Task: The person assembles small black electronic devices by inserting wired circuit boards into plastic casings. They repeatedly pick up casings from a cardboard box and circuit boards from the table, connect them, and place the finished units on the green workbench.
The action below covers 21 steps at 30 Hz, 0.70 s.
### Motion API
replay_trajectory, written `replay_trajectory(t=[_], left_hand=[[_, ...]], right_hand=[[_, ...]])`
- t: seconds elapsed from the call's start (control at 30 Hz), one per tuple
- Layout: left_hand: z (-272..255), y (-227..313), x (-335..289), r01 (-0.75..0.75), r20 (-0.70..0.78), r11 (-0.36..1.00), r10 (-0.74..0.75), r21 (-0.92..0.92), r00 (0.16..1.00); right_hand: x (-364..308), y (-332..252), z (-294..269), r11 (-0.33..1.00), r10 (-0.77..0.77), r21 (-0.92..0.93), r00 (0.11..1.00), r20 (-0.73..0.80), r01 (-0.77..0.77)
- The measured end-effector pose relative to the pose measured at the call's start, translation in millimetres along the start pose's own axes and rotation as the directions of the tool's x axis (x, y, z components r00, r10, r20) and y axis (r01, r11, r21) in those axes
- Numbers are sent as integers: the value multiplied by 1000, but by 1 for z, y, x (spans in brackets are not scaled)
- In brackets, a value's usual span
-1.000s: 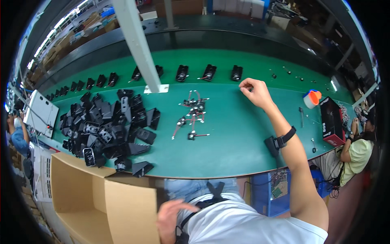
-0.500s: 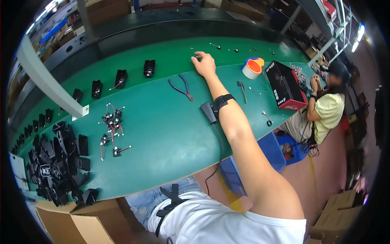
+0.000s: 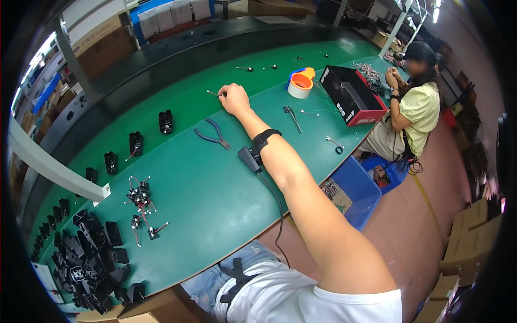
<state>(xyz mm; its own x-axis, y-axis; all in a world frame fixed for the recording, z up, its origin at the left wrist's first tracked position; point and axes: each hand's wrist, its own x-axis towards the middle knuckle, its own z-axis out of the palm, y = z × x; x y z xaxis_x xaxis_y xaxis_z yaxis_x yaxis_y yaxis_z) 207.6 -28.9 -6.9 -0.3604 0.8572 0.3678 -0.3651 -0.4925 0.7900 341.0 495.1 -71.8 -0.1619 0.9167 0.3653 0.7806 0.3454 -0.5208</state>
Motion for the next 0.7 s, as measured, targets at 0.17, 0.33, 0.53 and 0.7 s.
replay_trajectory(t=[0.17, 0.33, 0.53, 0.7], left_hand=[[-13, 3, 0, -16, 4, 1000, 16, -2, 1000], [-29, 7, -7, -31, -16, 999, 31, -10, 999], [-43, 11, -6, -46, -22, 999, 46, 4, 999], [-54, 15, -6, -53, -18, 998, 53, 18, 998]], right_hand=[[2, 11, 1, 990, -135, 12, 979, -151, 139], [4, 10, -2, 964, 5, 261, 974, -227, 56], [7, 13, -2, 988, 8, 148, 958, -288, 36], [-3, -21, -31, 893, -41, 428, 973, -226, 138]])
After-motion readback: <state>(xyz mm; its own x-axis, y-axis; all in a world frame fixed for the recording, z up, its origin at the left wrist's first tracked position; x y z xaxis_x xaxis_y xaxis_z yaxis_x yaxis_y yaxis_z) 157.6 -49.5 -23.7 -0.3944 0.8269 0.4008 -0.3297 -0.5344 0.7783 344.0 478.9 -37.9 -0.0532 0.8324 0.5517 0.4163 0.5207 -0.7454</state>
